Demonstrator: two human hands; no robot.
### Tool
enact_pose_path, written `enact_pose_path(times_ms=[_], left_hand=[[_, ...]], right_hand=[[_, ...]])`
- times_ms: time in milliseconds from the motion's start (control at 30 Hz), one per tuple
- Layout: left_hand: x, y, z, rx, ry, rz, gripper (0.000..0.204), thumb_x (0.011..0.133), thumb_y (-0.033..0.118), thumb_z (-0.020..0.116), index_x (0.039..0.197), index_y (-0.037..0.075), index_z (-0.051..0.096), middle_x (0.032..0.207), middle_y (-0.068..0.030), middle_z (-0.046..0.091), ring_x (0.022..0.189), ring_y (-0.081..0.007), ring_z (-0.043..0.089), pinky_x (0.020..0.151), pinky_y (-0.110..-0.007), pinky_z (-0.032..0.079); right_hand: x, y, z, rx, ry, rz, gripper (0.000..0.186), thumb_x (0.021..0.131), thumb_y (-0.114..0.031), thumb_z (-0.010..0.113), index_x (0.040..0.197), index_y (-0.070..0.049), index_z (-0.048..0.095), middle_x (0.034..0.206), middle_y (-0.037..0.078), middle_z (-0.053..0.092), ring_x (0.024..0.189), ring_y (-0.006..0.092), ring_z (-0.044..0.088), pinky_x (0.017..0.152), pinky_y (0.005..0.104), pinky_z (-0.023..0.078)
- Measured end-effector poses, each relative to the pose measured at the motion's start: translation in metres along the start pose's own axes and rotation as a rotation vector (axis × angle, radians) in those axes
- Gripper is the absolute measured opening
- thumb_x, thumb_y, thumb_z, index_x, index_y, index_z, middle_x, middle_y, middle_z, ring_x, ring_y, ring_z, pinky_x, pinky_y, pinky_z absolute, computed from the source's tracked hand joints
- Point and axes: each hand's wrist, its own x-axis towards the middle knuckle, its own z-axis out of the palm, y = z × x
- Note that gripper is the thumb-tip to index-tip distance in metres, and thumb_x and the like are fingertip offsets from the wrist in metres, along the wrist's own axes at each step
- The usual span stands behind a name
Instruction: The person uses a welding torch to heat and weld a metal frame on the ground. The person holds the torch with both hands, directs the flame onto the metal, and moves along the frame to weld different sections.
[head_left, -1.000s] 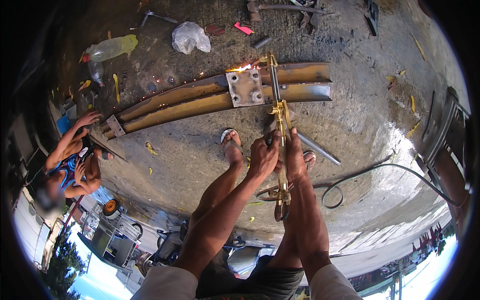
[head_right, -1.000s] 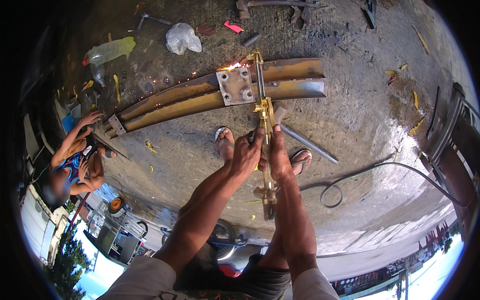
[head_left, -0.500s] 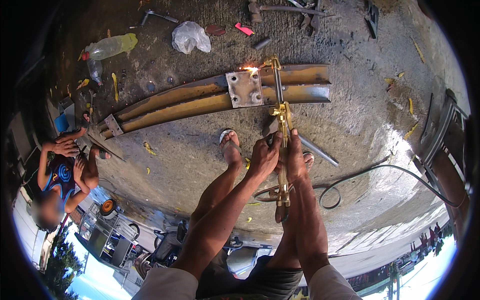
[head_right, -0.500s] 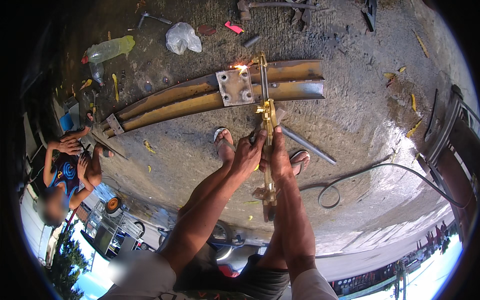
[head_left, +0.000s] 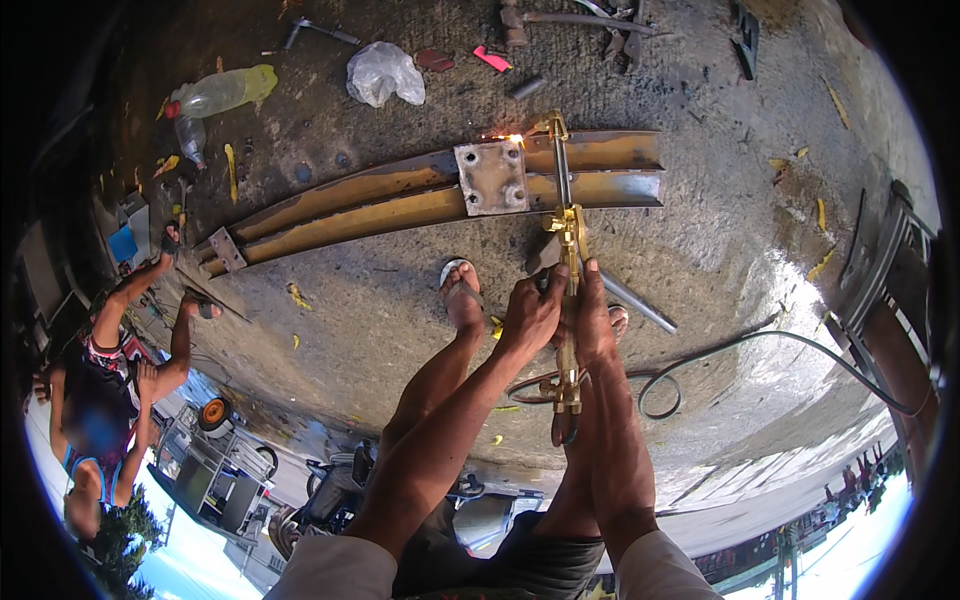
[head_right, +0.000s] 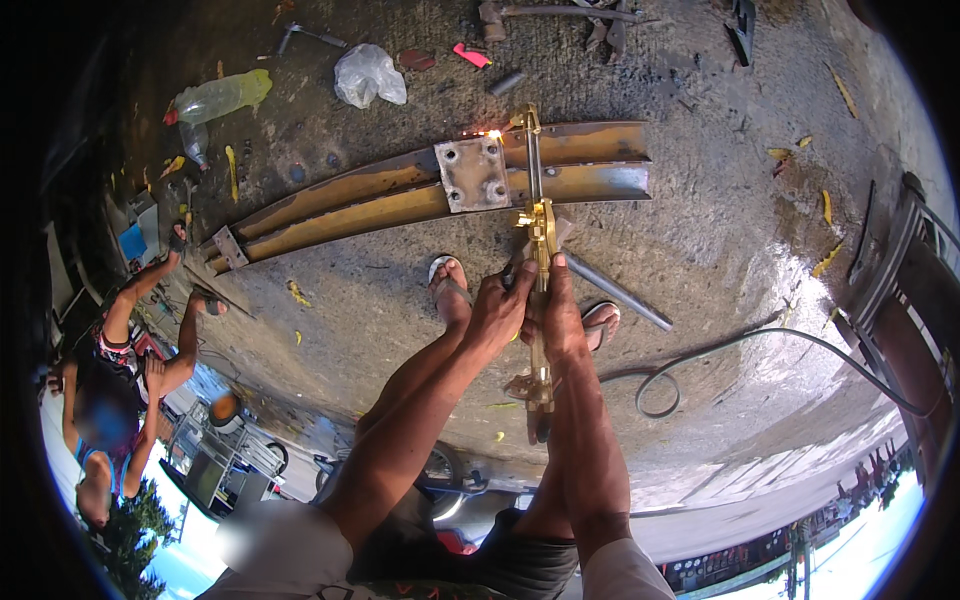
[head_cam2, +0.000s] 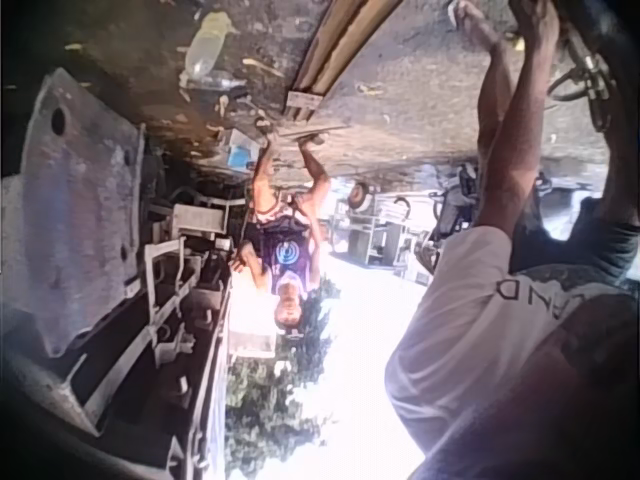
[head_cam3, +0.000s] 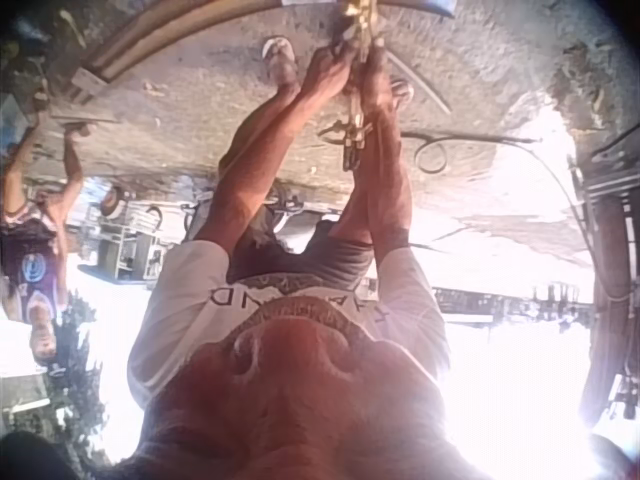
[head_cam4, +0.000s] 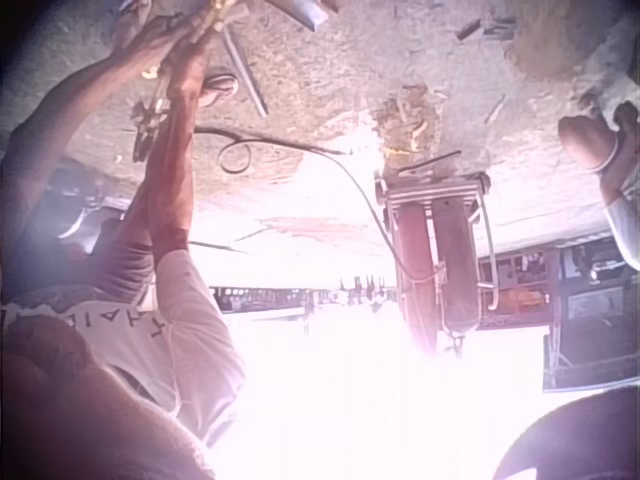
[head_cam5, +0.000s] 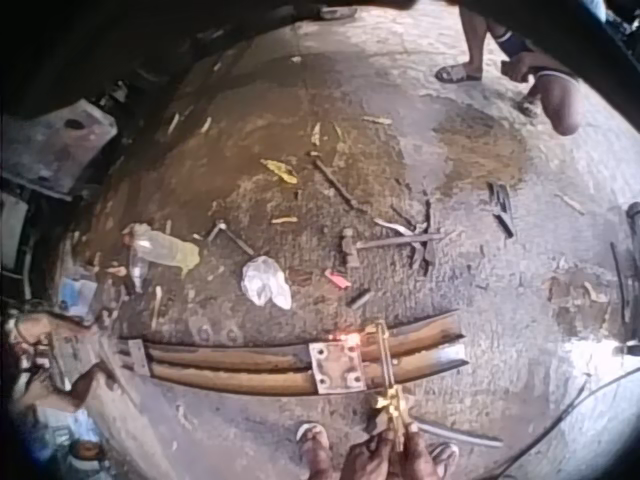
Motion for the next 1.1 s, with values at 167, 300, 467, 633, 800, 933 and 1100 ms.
enact_pose_path(times_ms=[167,300,467,633,800,933,1100], left_hand=[[-0.007,0.004,0.005,-0.031,0.025,0.05,0.048,0.1,0.045,0.052,0.104,-0.002,0.064,0.057,-0.006,0.055,0.042,-0.0189,0.06,0.036,-0.03,0.05],[-0.014,0.014,0.002,-0.063,0.053,0.015,0.047,0.101,0.044,0.051,0.108,-0.001,0.064,0.057,-0.0062,0.054,0.042,-0.0199,0.062,0.036,-0.03,0.05],[-0.005,0.0,-0.005,-0.014,0.146,0.111,0.048,0.101,0.043,0.05,0.103,-0.003,0.063,0.053,-0.0076,0.054,0.041,-0.0211,0.061,0.036,-0.032,0.049],[-0.008,0.006,-0.01,-0.006,0.179,0.092,0.049,0.102,0.043,0.049,0.103,-0.004,0.063,0.052,-0.0082,0.054,0.039,-0.0207,0.059,0.035,-0.032,0.047],[0.001,-0.004,-0.017,0.057,0.197,0.119,0.049,0.102,0.044,0.049,0.114,-0.001,0.064,0.055,-0.0038,0.053,0.039,-0.0156,0.056,0.034,-0.028,0.047],[0.009,-0.015,-0.021,0.08,0.223,0.177,0.047,0.101,0.042,0.051,0.102,-0.003,0.066,0.054,-0.0094,0.056,0.042,-0.0207,0.057,0.039,-0.033,0.044],[0.01,-0.017,-0.018,0.056,0.263,0.219,0.053,0.1,0.042,0.052,0.085,-0.007,0.065,0.054,-0.0209,0.058,0.049,-0.0356,0.062,0.049,-0.044,0.045]], right_hand=[[0.002,0.0,-0.006,0.086,-0.083,0.007,0.063,0.095,-0.074,0.032,0.099,-0.016,0.057,0.057,-0.003,0.045,0.041,0.0094,0.035,0.038,0.0256,0.028],[0.002,-0.005,-0.001,0.105,-0.133,0.025,0.062,0.095,-0.073,0.033,0.101,-0.016,0.056,0.058,-0.004,0.046,0.04,0.0089,0.036,0.036,0.0246,0.027],[0.008,-0.002,0.011,-0.002,-0.087,-0.001,0.061,0.094,-0.072,0.036,0.099,-0.015,0.057,0.06,-0.002,0.049,0.041,0.0102,0.039,0.036,0.0248,0.029],[0.021,0.002,0.014,-0.049,-0.092,0.003,0.063,0.092,-0.075,0.038,0.097,-0.015,0.057,0.06,0.0,0.05,0.041,0.0111,0.042,0.036,0.0262,0.031],[0.029,0.01,0.018,-0.06,-0.067,-0.004,0.064,0.091,-0.076,0.039,0.096,-0.015,0.058,0.06,-0.001,0.051,0.041,0.0114,0.043,0.036,0.0265,0.031],[0.032,0.014,0.022,-0.075,-0.062,-0.057,0.065,0.091,-0.076,0.04,0.097,-0.015,0.059,0.06,-0.001,0.051,0.041,0.0114,0.044,0.036,0.0264,0.032],[0.033,0.015,0.022,-0.07,-0.054,-0.07,0.066,0.09,-0.077,0.04,0.097,-0.015,0.059,0.06,-0.001,0.051,0.042,0.0113,0.045,0.037,0.0264,0.034]])
